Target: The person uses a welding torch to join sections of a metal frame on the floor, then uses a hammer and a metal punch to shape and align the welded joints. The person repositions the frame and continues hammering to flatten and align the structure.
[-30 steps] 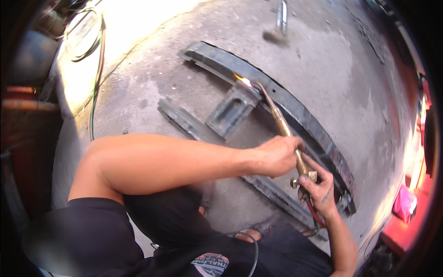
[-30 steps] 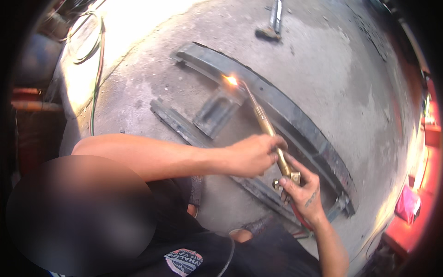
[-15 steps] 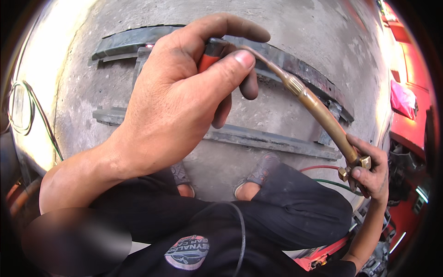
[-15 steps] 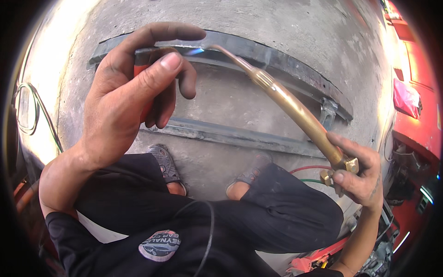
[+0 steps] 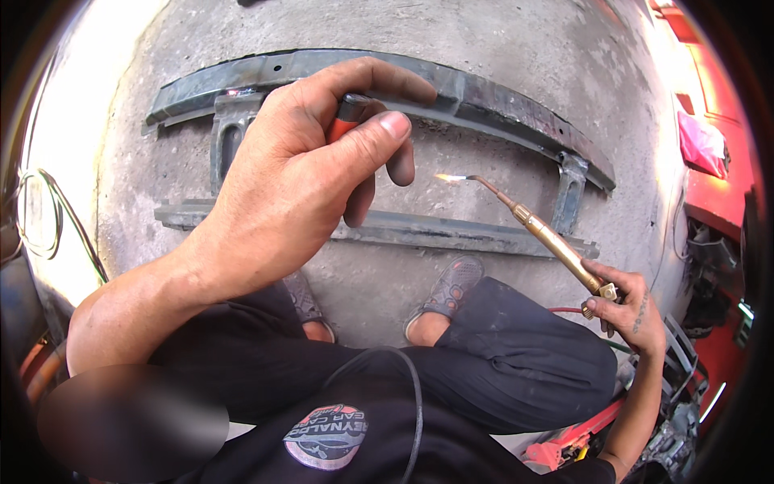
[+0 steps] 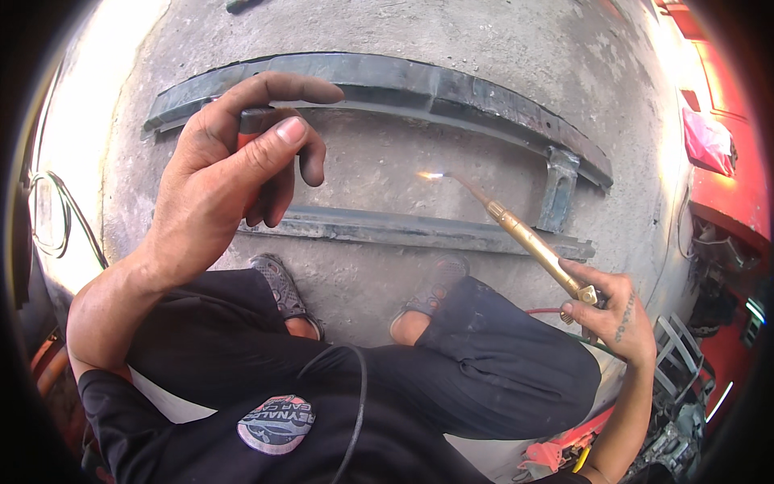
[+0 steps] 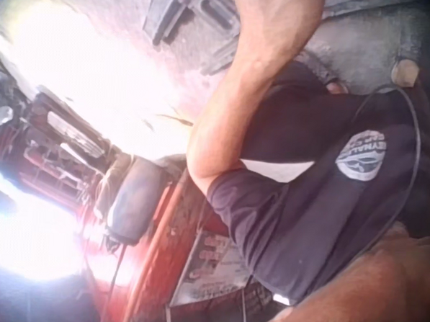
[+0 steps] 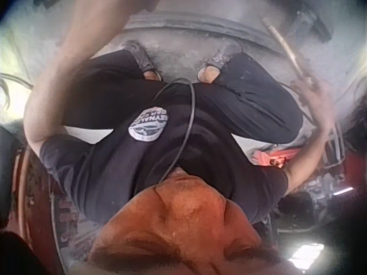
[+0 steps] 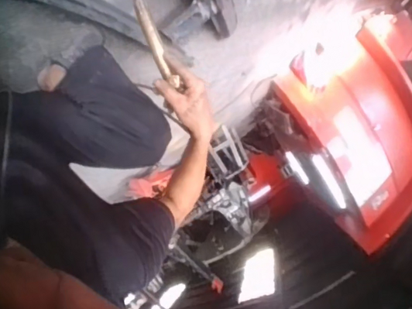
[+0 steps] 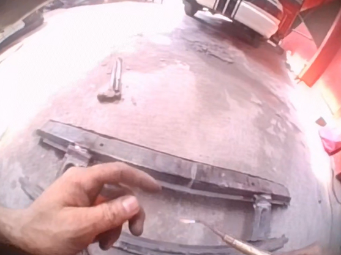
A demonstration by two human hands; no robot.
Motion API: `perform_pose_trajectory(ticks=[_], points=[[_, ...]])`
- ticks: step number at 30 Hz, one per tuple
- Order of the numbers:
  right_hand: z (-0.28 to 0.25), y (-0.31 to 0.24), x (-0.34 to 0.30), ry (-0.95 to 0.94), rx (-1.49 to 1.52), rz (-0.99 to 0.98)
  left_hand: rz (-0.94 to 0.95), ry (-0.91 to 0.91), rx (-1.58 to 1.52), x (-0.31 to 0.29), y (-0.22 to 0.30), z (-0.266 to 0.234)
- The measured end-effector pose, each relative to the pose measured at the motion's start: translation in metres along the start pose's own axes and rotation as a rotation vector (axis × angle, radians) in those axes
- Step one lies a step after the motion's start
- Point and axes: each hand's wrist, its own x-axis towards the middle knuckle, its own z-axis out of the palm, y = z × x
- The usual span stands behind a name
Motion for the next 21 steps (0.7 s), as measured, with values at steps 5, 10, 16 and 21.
perform_pose_trajectory(ticks=[5,10,16,21], points=[[0.011,0.004,0.006,-0.012,-0.036,0.025,-0.002,0.002,0.015,-0.001,0.005,0.001],[0.011,0.016,0.001,0.042,0.004,-0.048,0.019,0.018,0.003,-0.001,0.004,0.002],[0.015,0.001,-0.004,0.053,0.009,0.028,0.039,0.015,0.003,-0.007,0.007,0.001],[0.028,0.0,0.009,0.025,-0.084,0.037,0.038,0.011,-0.009,-0.01,0.01,0.002]])
